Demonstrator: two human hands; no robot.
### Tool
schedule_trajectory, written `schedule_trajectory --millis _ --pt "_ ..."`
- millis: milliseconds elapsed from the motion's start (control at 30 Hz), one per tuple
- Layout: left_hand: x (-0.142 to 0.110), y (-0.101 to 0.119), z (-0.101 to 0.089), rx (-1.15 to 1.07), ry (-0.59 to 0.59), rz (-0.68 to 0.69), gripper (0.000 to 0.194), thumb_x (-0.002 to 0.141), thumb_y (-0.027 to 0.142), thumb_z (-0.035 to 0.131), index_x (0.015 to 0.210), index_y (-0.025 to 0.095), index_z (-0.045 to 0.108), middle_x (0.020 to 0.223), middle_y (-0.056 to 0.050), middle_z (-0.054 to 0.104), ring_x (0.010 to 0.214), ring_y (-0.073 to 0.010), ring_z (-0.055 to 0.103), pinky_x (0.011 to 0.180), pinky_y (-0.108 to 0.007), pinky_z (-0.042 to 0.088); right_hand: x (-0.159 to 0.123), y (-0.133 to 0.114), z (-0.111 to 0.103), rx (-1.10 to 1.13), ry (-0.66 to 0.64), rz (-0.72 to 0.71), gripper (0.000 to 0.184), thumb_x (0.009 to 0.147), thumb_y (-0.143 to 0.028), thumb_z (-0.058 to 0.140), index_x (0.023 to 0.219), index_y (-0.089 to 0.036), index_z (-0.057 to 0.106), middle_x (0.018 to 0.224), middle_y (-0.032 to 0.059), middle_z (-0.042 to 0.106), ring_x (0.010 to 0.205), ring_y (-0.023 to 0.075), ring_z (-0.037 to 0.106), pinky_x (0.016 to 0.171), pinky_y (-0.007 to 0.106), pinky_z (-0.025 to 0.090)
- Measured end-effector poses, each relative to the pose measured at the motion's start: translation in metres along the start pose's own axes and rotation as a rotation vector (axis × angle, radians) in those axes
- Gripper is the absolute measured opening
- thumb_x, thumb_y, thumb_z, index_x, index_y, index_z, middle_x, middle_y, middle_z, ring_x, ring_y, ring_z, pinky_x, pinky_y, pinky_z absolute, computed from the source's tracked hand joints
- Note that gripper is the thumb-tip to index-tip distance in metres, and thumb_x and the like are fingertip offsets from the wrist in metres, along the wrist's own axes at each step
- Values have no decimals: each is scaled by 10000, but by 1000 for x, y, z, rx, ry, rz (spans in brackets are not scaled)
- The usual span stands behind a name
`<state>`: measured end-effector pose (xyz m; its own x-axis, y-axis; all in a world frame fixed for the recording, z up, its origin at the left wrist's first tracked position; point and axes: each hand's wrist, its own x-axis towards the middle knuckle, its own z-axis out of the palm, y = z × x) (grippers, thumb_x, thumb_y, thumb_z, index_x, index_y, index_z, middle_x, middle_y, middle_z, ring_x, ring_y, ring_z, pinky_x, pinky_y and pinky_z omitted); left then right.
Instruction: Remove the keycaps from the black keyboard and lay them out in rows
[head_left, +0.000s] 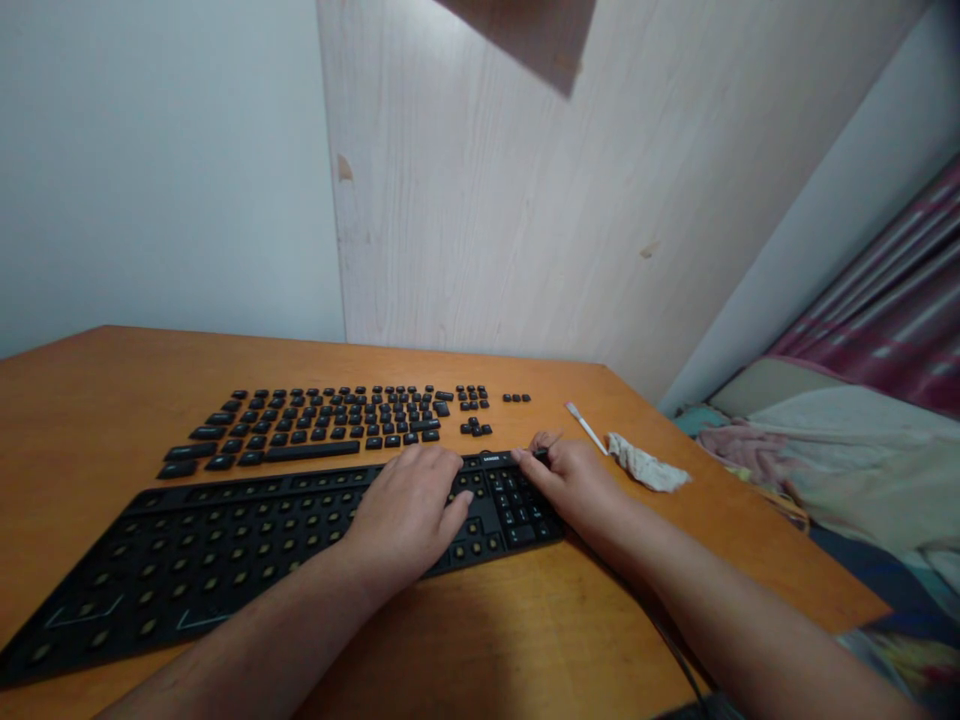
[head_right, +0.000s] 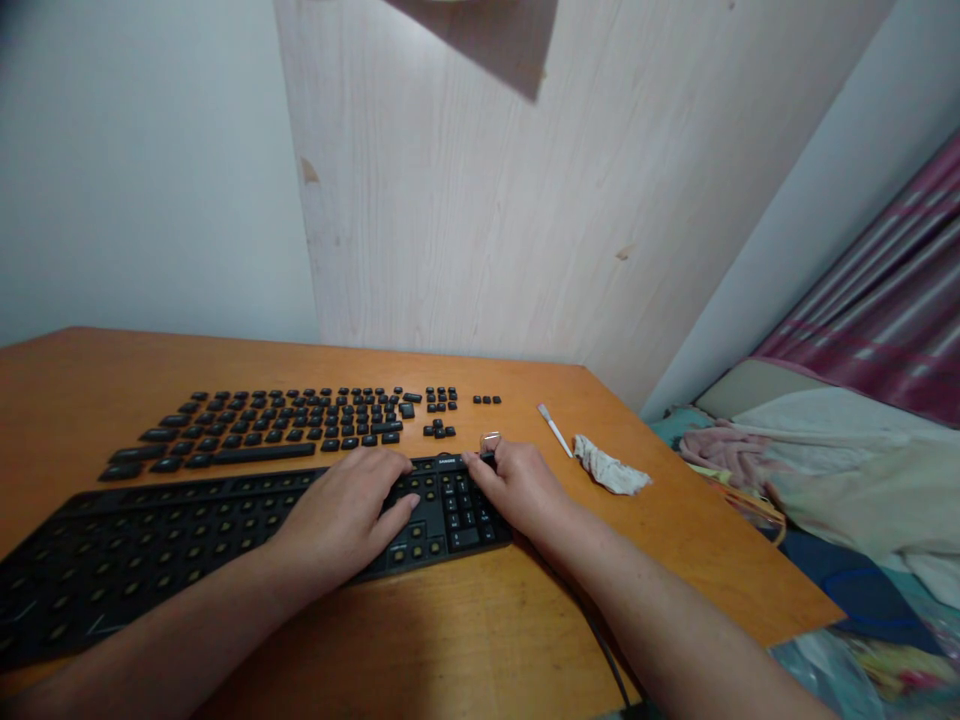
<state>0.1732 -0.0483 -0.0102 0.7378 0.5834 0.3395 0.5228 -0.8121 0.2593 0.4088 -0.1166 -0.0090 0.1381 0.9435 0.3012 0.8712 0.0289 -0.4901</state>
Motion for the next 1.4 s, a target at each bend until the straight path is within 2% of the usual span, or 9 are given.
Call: schedule_trajectory --millis 200,400,700,800,933,1033,1400 --pt "0 1 -1 7 0 8 231 930 347 481 1039 187 608 1040 -94 644 1010 -271 550 891 -400 436 0 1 1 5 63 60 305 914 -451 526 728 -214 572 609 13 572 576 171 531 541 282 337" --pt "0 1 -1 18 0 17 227 933 346 481 1029 190 615 1038 -94 631 1007 -264 540 893 -388 432 -1 0 0 25 66 28 304 918 -402 511 677 -217 526 581 1 529 556 158 498 531 273 327" --pt "0 0 1 42 6 33 227 937 354 477 1010 190 617 1029 -89 621 998 -263 534 890 -395 431 -4 -12 -4 -169 -33 -39 268 927 -388 494 736 -208 550 622 10 570 574 153 509 554 277 290" --pt "0 0 1 48 11 35 229 937 354 475 1012 190 616 1028 -89 621 992 -265 534 883 -400 433 -3 -6 -2 -55 -2 -28 298 924 -397 493 699 -204 526 614 -3 536 570 147 489 553 270 304" --pt "0 1 0 43 12 33 226 931 356 484 998 185 616 1014 -90 622 983 -268 535 869 -399 436 3 10 2 244 99 89 328 892 -456 520 675 -212 489 602 -23 493 562 141 462 543 257 346" --pt "0 2 -1 37 7 31 233 929 357 486 1002 180 619 1012 -93 623 976 -269 537 863 -401 435 7 15 2 365 95 125 334 858 -471 558 655 -215 487 581 -25 499 553 144 466 558 265 376" --pt "1 2 0 25 9 31 236 923 351 495 1005 174 627 1016 -98 625 983 -275 538 882 -414 433 6 15 8 377 121 130 311 846 -445 583 661 -197 547 609 -18 528 575 145 482 570 275 377"
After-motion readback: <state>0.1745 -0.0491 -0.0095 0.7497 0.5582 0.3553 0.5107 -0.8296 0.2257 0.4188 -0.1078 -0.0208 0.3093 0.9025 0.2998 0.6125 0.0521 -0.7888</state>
